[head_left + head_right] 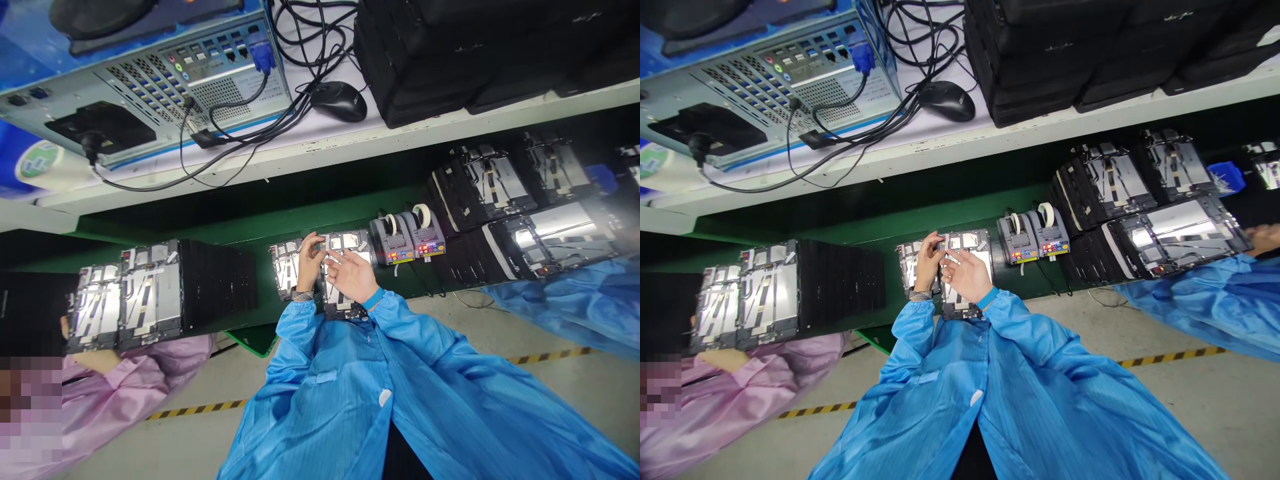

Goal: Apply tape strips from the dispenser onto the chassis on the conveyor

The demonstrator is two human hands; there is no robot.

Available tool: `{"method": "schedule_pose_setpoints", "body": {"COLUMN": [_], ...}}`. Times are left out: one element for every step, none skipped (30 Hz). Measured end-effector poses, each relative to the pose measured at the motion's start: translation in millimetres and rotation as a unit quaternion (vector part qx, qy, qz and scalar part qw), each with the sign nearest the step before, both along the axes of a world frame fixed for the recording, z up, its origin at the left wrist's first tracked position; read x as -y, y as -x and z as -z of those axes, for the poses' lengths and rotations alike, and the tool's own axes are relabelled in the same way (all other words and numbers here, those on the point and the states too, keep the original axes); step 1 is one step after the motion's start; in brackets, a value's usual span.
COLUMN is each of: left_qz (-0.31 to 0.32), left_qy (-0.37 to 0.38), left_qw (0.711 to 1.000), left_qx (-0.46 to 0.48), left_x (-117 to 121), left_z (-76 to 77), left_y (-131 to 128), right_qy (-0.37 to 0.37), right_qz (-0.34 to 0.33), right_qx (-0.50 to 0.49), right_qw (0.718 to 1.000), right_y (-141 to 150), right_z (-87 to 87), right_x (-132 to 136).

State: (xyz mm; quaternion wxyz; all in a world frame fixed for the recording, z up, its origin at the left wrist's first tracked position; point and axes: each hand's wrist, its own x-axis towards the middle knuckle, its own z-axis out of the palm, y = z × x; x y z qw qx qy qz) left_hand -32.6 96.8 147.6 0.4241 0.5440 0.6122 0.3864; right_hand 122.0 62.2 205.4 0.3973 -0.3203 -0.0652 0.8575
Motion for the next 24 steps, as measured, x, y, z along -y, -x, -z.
{"method": "schedule_pose_setpoints", "body": {"left_qz": [0.004,0.007,0.010,0.014,0.019,0.025,0.034,0.042,0.050,0.057,0.062,0.067,0.069,0.071,0.073,0.075,0.078,0.081,0.084,0.089,0.093,0.096,0.097,0.096], "left_qy": [-0.002,-0.005,-0.009,-0.014,-0.020,-0.027,-0.034,-0.041,-0.047,-0.053,-0.058,-0.062,-0.067,-0.071,-0.074,-0.075,-0.076,-0.074,-0.073,-0.070,-0.069,-0.068,-0.066,-0.066], "left_qw": [1.000,1.000,1.000,1.000,1.000,0.999,0.999,0.998,0.998,0.997,0.996,0.996,0.995,0.995,0.995,0.994,0.994,0.994,0.994,0.994,0.993,0.993,0.993,0.993], "left_qx": [-0.007,-0.012,-0.013,-0.011,-0.007,-0.003,0.001,0.003,0.003,0.002,0.000,-0.002,-0.004,-0.007,-0.009,-0.011,-0.013,-0.013,-0.012,-0.010,-0.008,-0.007,-0.008,-0.010], "left_x": [0.0,0.0,0.1,0.0,-0.2,-0.5,-0.9,-1.4,-1.9,-2.4,-2.8,-3.1,-3.4,-3.6,-3.7,-3.8,-4.0,-4.2,-4.4,-4.7,-4.9,-5.1,-5.4,-5.7], "left_z": [-0.7,-1.1,-1.0,-0.5,0.4,1.8,3.4,5.2,7.0,8.6,10.0,10.9,11.5,11.6,11.5,11.1,10.8,10.6,10.6,11.1,11.9,13.1,14.4,15.7], "left_y": [0.6,1.3,2.2,3.3,4.6,6.1,7.6,9.1,10.4,11.6,12.6,13.4,14.0,14.5,14.9,15.4,15.8,16.3,16.7,17.2,17.5,17.8,18.0,18.2], "right_qy": [0.012,0.025,0.037,0.049,0.060,0.070,0.079,0.087,0.093,0.098,0.102,0.104,0.105,0.104,0.099,0.087,0.065,0.027,-0.030,-0.104,-0.190,-0.277,-0.354,-0.414], "right_qz": [0.007,0.012,0.017,0.022,0.027,0.032,0.036,0.040,0.044,0.046,0.048,0.049,0.049,0.046,0.033,0.008,-0.024,-0.057,-0.087,-0.110,-0.126,-0.141,-0.164,-0.199], "right_qx": [-0.012,-0.023,-0.035,-0.048,-0.066,-0.085,-0.106,-0.124,-0.137,-0.147,-0.152,-0.154,-0.151,-0.142,-0.124,-0.093,-0.045,0.024,0.112,0.216,0.327,0.431,0.519,0.584], "right_qw": [1.000,0.999,0.999,0.997,0.996,0.993,0.991,0.988,0.985,0.983,0.982,0.981,0.982,0.983,0.987,0.992,0.997,0.998,0.989,0.964,0.917,0.847,0.761,0.670], "right_y": [0.4,0.6,0.6,0.5,0.2,0.0,-0.1,-0.1,0.0,0.3,0.6,0.9,1.0,0.7,-0.1,-1.5,-3.7,-6.6,-10.1,-14.0,-17.9,-21.6,-24.6,-26.8], "right_z": [-0.5,-1.0,-1.6,-2.1,-2.6,-3.1,-3.5,-3.8,-4.1,-4.2,-4.1,-3.6,-2.8,-1.6,0.0,1.7,3.3,4.7,5.5,5.6,4.9,3.5,1.6,-0.6], "right_x": [-0.1,-0.2,-0.1,-0.1,-0.1,-0.3,-0.8,-1.4,-2.2,-3.0,-3.7,-3.9,-3.6,-2.6,-0.8,1.6,4.1,6.2,7.3,6.7,4.2,-0.3,-6.4,-13.6]}}
